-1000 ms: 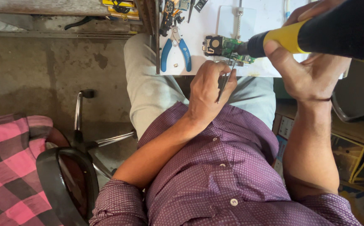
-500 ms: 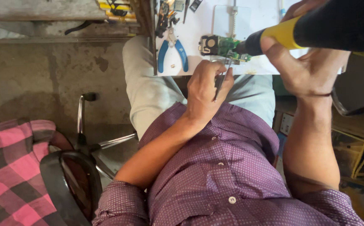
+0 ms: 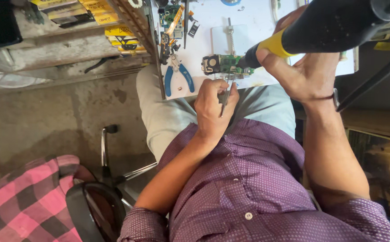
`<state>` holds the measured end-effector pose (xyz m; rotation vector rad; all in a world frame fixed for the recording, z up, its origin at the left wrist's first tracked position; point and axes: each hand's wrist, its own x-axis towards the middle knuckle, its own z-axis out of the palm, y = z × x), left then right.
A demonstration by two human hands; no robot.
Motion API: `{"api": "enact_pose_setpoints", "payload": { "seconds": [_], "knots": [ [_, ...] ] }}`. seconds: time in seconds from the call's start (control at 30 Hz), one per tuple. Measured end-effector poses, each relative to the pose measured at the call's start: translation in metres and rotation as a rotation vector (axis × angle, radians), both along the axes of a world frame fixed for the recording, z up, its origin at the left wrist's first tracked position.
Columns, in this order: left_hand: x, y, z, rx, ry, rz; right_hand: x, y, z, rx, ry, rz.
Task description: The person uses a hot air gun and tweezers to heat and remove a component from a small circuit board. They then use a toothbrush to clean the board surface.
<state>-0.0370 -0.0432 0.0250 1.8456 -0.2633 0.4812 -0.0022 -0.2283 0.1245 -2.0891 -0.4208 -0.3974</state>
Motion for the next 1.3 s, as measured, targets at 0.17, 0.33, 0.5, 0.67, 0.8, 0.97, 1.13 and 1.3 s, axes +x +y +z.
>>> {"api": "enact_pose_setpoints", "payload": {
  "seconds": [0.17, 0.33, 0.5, 0.67, 0.8, 0.97, 1.13, 1.3],
  "knots": [
    [-0.0008, 0.0008, 0.0017, -0.01, 0.004, -0.015, -0.0004, 0.0002, 0.0031, -0.024, -0.028, 0.009],
    [-0.0008, -0.0001, 0.0022, -0.009, 0.014, -0.016, -0.0023, 0.0004, 0.0037, -0.034, -0.025, -0.019],
    [-0.0011, -0.0004, 0.0008, -0.001, 0.016, -0.016, -0.0034, -0.0011, 0.0034, -0.059, -0.023, -0.034],
    [-0.002, -0.0013, -0.0003, 0.002, 0.009, -0.002, -0.0027, -0.0018, 0.0017, -0.096, -0.059, -0.035],
    [-0.0016, -0.0024, -0.0017, 0.002, 0.005, 0.007, -0.0021, -0.003, 0.0009, -0.103, -0.078, -0.044],
    [-0.0025, -0.0014, -0.0028, 0.011, 0.0, 0.003, -0.0033, -0.0026, 0.0004, -0.102, -0.082, -0.052],
    [-0.0021, -0.0019, -0.0024, -0.001, -0.009, -0.002, -0.0038, -0.0018, 0.001, -0.121, -0.074, -0.06],
    [-0.0024, -0.0014, -0.0017, -0.024, 0.015, -0.025, -0.0032, -0.0015, 0.0011, -0.117, -0.074, -0.055]
  ]
}}
